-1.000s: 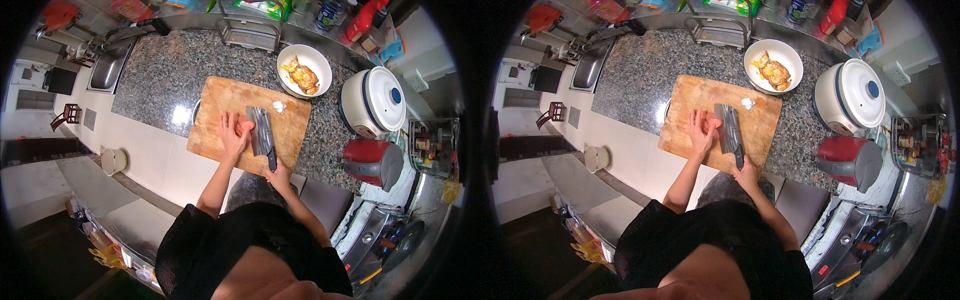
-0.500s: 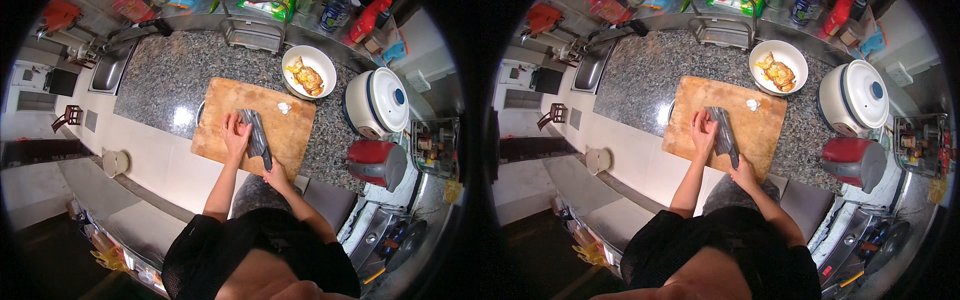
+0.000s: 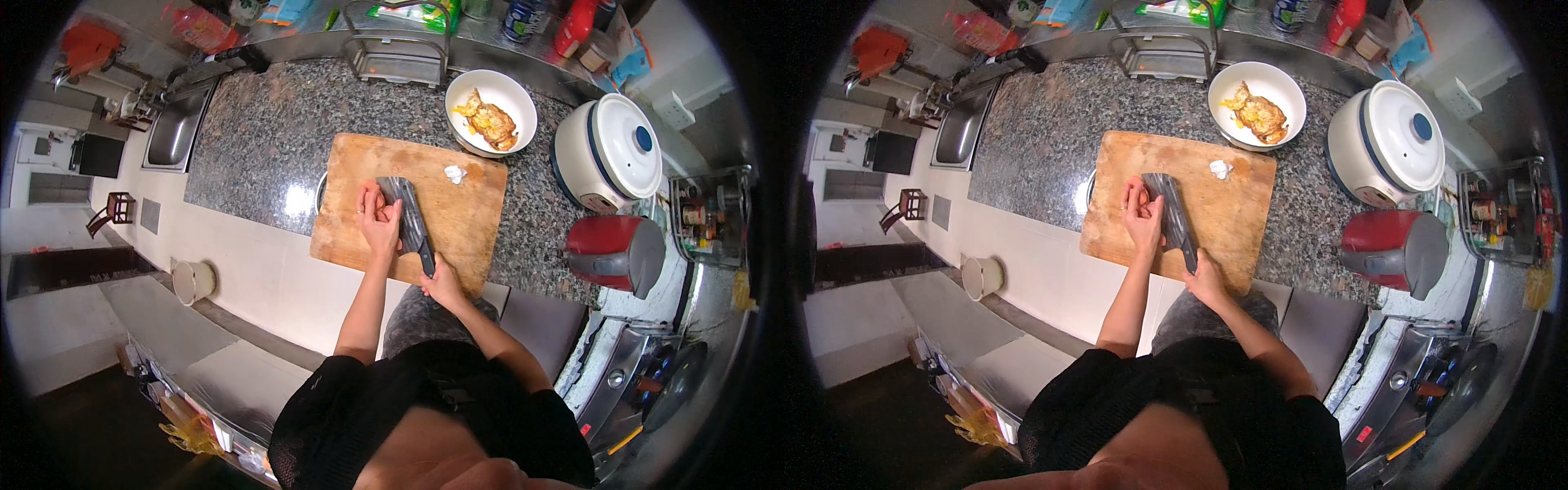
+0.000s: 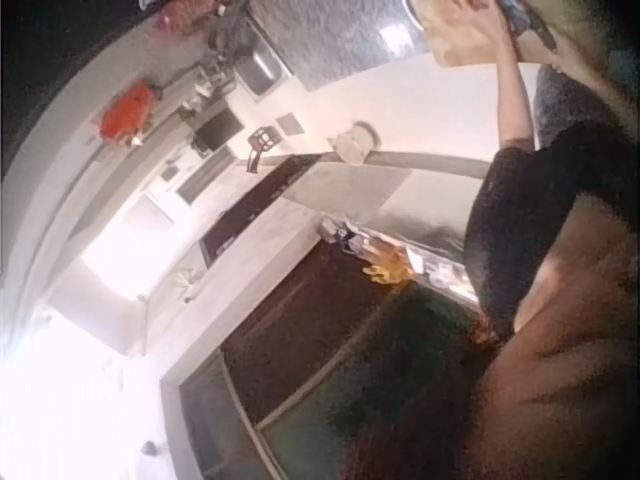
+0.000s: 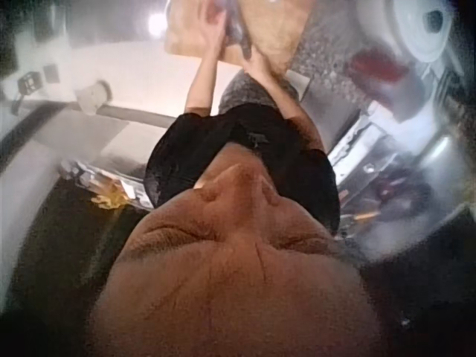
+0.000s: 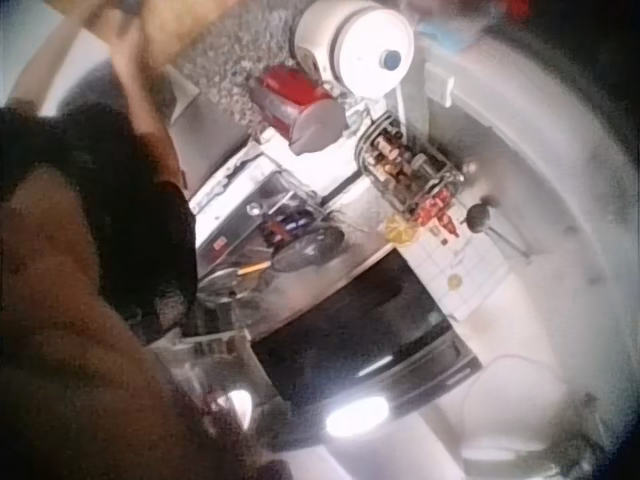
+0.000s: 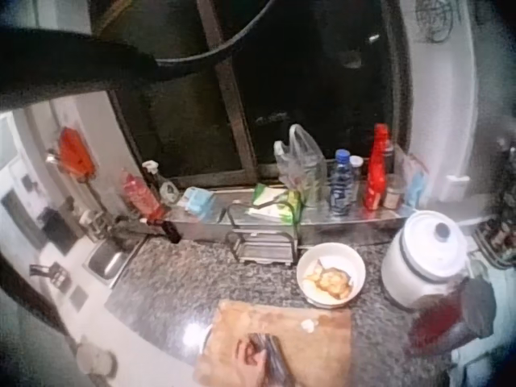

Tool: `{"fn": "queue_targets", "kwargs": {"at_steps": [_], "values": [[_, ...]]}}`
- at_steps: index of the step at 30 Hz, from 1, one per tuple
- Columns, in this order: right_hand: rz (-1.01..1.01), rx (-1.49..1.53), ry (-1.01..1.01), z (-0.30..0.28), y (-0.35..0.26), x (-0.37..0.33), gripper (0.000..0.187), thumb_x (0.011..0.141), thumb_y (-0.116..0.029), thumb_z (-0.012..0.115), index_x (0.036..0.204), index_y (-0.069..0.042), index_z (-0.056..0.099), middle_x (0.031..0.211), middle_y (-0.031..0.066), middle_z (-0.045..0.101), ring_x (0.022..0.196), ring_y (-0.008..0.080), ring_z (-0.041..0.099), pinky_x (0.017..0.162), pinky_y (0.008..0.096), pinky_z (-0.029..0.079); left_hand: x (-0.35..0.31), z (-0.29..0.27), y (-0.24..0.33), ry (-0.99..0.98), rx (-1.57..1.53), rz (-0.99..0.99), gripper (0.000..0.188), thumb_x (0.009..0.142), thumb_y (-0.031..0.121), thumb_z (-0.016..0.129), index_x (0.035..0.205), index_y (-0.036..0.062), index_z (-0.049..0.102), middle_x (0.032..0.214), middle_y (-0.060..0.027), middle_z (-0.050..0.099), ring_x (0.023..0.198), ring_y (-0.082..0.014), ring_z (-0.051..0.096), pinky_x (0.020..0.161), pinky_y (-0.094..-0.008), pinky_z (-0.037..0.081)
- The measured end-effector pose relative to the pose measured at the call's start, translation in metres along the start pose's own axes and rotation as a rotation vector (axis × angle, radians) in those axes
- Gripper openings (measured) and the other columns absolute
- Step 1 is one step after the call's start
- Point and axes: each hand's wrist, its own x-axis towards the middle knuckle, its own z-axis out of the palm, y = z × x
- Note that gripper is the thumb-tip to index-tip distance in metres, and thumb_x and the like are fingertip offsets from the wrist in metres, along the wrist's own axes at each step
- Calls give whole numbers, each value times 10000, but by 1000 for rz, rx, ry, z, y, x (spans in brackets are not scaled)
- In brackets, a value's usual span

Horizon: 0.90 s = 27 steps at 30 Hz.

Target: The person fries an egg and sliced sausages in a pan using a spatula, and then pours water from a kettle into the pan.

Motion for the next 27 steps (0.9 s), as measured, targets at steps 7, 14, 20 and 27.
{"fn": "queue_targets", "kwargs": {"at_steps": [7,14,20,27], "values": [[-62,249,-40,-1,12,2,170,754,-4,546,835,-41,402,573,20,455,420,107,493,368,261,399,1,5,8,1,63,9,378,673,105,702,1021,18,580,1151,-143,484,1063,-269,472,892,-344,387],[-43,164,48,6,18,1,163,746,-18,555,822,-41,412,557,25,489,422,108,504,374,260,408,11,14,32,-42,173,288,347,688,125,675,997,2,575,1051,-141,550,988,-312,503,835,-368,413],[-68,370,-48,1,19,-1,181,745,32,518,869,-45,412,600,12,465,434,108,487,380,254,400,4,22,23,-114,185,237,292,703,145,656,956,13,593,974,-145,577,913,-301,536,792,-364,428],[-100,438,53,-41,-27,-49,145,782,18,527,861,-40,421,621,7,449,441,99,469,392,240,385,4,39,109,-119,147,418,265,702,133,653,931,14,593,976,-134,575,911,-291,533,803,-351,429]]}}
